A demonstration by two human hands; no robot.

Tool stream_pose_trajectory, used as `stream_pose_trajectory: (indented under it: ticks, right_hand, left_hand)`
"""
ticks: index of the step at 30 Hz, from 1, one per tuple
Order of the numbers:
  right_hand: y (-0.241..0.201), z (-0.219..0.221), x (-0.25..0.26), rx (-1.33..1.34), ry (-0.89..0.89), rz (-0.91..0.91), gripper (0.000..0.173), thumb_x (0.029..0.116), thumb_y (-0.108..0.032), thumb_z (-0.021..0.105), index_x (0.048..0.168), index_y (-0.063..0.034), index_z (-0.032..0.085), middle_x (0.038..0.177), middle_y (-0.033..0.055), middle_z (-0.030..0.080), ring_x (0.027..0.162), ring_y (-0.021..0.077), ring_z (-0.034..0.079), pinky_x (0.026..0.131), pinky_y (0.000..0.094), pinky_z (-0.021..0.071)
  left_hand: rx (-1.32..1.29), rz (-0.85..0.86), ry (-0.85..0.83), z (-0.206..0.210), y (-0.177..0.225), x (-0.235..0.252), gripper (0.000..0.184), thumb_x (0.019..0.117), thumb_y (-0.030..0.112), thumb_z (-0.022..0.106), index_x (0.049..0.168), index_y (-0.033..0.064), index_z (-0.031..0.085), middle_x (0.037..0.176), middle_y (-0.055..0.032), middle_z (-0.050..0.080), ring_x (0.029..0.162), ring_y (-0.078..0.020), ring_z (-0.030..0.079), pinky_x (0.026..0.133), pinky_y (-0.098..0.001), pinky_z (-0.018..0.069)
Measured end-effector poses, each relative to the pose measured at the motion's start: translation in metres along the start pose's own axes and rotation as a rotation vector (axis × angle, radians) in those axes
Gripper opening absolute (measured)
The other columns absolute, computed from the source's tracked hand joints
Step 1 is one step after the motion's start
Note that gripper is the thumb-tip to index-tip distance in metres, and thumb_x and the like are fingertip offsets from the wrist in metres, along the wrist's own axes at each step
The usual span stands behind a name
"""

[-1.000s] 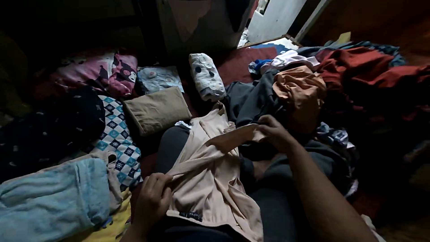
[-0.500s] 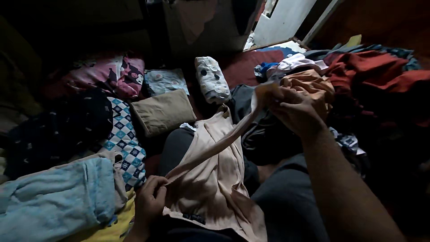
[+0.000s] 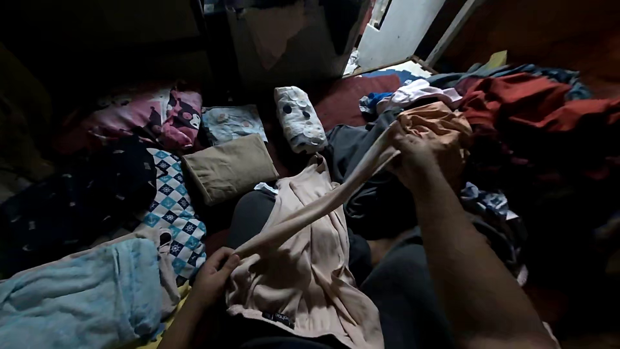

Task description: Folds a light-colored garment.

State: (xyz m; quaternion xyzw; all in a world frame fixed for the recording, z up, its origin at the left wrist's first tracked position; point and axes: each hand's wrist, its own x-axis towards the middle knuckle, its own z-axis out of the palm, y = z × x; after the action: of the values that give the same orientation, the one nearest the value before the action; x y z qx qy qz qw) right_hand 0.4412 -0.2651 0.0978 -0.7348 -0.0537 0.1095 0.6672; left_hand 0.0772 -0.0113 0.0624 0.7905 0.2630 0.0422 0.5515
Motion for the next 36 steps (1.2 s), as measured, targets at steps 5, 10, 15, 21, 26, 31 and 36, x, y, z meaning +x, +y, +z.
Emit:
stream_pose_trajectory:
  ticks: [5,10,15,21,26,31,36]
  right_hand:
    - [0.075,0.030,0.012,-0.165,-0.070,0.444,0.051,0.1088,-0.036,0.047,0.140,0.0046,0.049,0.120,0.0222,0.062,0.099,0.0265,0.064,0.087,0.0411,0.0536]
    - [0.109,0.059,-0.051,-0.633,-0.151,0.104,0.064,0.0934,-0.023,0.074,0.143,0.0084,0.046,0.143,0.0385,0.044,0.129,0.0574,0.047,0.102,0.0690,0.0418]
    - [0.119,0.058,-0.062,-0.988,-0.368,0.103,0.030,0.1025,-0.018,0.059,0.124,0.0025,0.066,0.128,0.0279,0.062,0.125,0.0466,0.055,0.101,0.0612,0.0467]
    - [0.108,0.041,-0.053,-0.658,-0.136,0.377,0.038,0.1077,-0.022,0.049,0.123,0.0104,0.060,0.121,0.0332,0.063,0.116,0.0469,0.061,0.098,0.0641,0.0455]
    - [0.109,0.036,-0.057,-0.650,0.022,0.429,0.036,0.1061,-0.014,0.045,0.136,0.0038,0.053,0.125,0.0318,0.062,0.118,0.0471,0.061,0.095,0.0642,0.0468]
    - [0.112,0.040,-0.050,-0.808,-0.078,0.295,0.036,0.1082,-0.021,0.047,0.135,0.0012,0.057,0.126,0.0309,0.063,0.118,0.0480,0.061,0.096,0.0654,0.0474]
    - [0.096,0.025,-0.057,-0.895,-0.051,0.459,0.041,0.1078,-0.022,0.045,0.140,0.0026,0.050,0.132,0.0316,0.060,0.121,0.0488,0.060,0.096,0.0657,0.0469]
  left_hand:
    - [0.083,-0.161,0.054,0.007,0.002,-0.006,0.029,0.1052,0.017,0.053,0.119,-0.0084,0.058,0.098,-0.0129,0.064,0.081,-0.0115,0.060,0.076,-0.0305,0.0516]
    - [0.096,-0.201,0.051,0.006,0.003,-0.010,0.032,0.1063,0.018,0.050,0.123,-0.0083,0.057,0.104,-0.0144,0.064,0.088,-0.0119,0.061,0.081,-0.0307,0.0516]
    - [0.029,-0.174,0.012,0.001,-0.004,-0.003,0.032,0.1073,0.012,0.040,0.119,-0.0125,0.057,0.098,-0.0104,0.062,0.086,-0.0050,0.058,0.083,-0.0243,0.0498]
    - [0.139,-0.172,0.066,0.007,-0.001,-0.008,0.031,0.1063,0.012,0.046,0.123,-0.0118,0.056,0.110,-0.0194,0.062,0.096,-0.0154,0.060,0.088,-0.0312,0.0504]
    - [0.478,0.320,0.169,0.005,-0.025,-0.021,0.041,0.0944,0.012,0.049,0.125,-0.0133,0.060,0.126,-0.0350,0.059,0.119,-0.0480,0.057,0.102,-0.0572,0.0447]
    - [0.640,0.744,0.023,-0.013,-0.047,-0.028,0.042,0.0895,0.014,0.061,0.130,0.0051,0.065,0.131,-0.0297,0.061,0.122,-0.0471,0.058,0.102,-0.0558,0.0473]
    - [0.629,0.752,-0.061,-0.019,-0.049,-0.035,0.052,0.0885,0.020,0.066,0.137,0.0012,0.059,0.138,-0.0265,0.059,0.131,-0.0427,0.055,0.109,-0.0523,0.0438]
